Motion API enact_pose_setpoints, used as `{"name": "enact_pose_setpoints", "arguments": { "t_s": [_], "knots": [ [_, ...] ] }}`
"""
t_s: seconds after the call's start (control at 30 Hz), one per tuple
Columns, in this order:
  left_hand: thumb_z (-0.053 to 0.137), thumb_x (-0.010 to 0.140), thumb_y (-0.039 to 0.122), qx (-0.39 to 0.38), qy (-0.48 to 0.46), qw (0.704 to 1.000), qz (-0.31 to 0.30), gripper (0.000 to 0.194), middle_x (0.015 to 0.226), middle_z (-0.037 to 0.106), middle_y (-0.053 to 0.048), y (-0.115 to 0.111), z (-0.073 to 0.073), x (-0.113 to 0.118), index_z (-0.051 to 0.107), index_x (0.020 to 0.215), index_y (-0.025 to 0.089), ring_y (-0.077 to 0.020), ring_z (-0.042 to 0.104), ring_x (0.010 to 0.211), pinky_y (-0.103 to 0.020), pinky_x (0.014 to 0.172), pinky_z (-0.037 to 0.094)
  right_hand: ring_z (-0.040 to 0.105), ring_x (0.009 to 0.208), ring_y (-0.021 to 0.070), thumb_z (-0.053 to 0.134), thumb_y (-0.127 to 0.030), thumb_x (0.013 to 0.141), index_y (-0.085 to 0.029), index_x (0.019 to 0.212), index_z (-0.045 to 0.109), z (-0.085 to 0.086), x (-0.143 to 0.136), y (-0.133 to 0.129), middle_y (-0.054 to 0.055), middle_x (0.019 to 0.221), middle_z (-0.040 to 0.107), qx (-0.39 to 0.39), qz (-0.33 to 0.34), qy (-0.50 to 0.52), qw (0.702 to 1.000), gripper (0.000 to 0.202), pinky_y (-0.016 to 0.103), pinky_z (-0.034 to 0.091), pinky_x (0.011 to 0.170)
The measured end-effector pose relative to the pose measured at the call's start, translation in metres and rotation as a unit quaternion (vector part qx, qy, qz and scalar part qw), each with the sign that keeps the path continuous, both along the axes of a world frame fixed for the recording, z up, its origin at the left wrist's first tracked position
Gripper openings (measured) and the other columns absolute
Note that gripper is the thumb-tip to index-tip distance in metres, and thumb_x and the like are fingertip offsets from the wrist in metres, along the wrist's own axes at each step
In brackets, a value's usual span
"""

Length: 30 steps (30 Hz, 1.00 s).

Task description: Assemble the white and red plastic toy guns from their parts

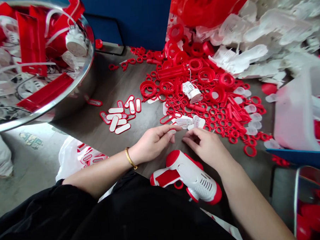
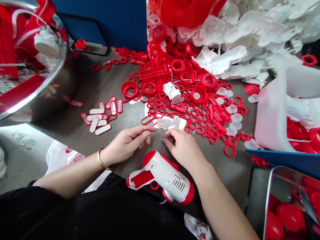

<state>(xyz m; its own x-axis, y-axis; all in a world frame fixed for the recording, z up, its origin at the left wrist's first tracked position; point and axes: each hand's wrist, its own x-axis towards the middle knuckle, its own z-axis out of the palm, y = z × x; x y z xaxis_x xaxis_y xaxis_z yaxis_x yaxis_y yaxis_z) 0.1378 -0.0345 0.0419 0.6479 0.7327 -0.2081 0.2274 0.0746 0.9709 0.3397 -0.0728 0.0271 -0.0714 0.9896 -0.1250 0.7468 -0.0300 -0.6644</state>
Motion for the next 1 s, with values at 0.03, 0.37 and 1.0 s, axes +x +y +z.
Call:
{"name": "enact_pose_setpoints", "arguments": {
  "t_s": [0.03, 0.37, 1.0],
  "knots": [
    [0.039, 0.094, 0.028, -0.023, -0.003, 1.0, 0.002, 0.034, 0.076, 0.055, 0.0, 0.001, 0.0, 0.0, 0.058, 0.118, 0.013, -0.0076, 0.044, 0.059, -0.019, 0.056, 0.04, 0.063, 0.07, 0.0188, 0.06, -0.025, 0.083, -0.022, 0.087, 0.066, -0.002, 0.0, 0.007, 0.004, 0.085, 0.067, 0.016, -0.003, -0.033, 0.999, 0.008, 0.033, 0.05, 0.067],
    [0.042, 0.094, 0.039, -0.031, 0.028, 0.998, 0.042, 0.036, 0.074, 0.053, 0.0, 0.007, -0.002, -0.035, 0.06, 0.112, 0.014, -0.0073, 0.041, 0.057, -0.019, 0.052, 0.036, 0.062, 0.093, 0.0243, 0.061, -0.026, 0.084, -0.023, 0.084, 0.069, -0.01, 0.006, 0.015, 0.007, 0.096, 0.064, 0.193, -0.021, -0.062, 0.979, 0.009, 0.041, 0.052, 0.082],
    [0.049, 0.091, 0.029, 0.419, 0.341, 0.837, -0.081, 0.022, 0.1, 0.058, -0.013, 0.036, -0.013, 0.01, 0.063, 0.091, 0.013, -0.0294, 0.049, 0.098, -0.043, 0.083, 0.042, 0.067, 0.073, 0.0162, 0.061, -0.033, 0.083, -0.021, 0.104, 0.061, -0.014, -0.002, 0.005, 0.004, 0.089, 0.07, -0.001, -0.099, 0.2, 0.975, 0.024, 0.032, 0.055, 0.07]
  ]
}}
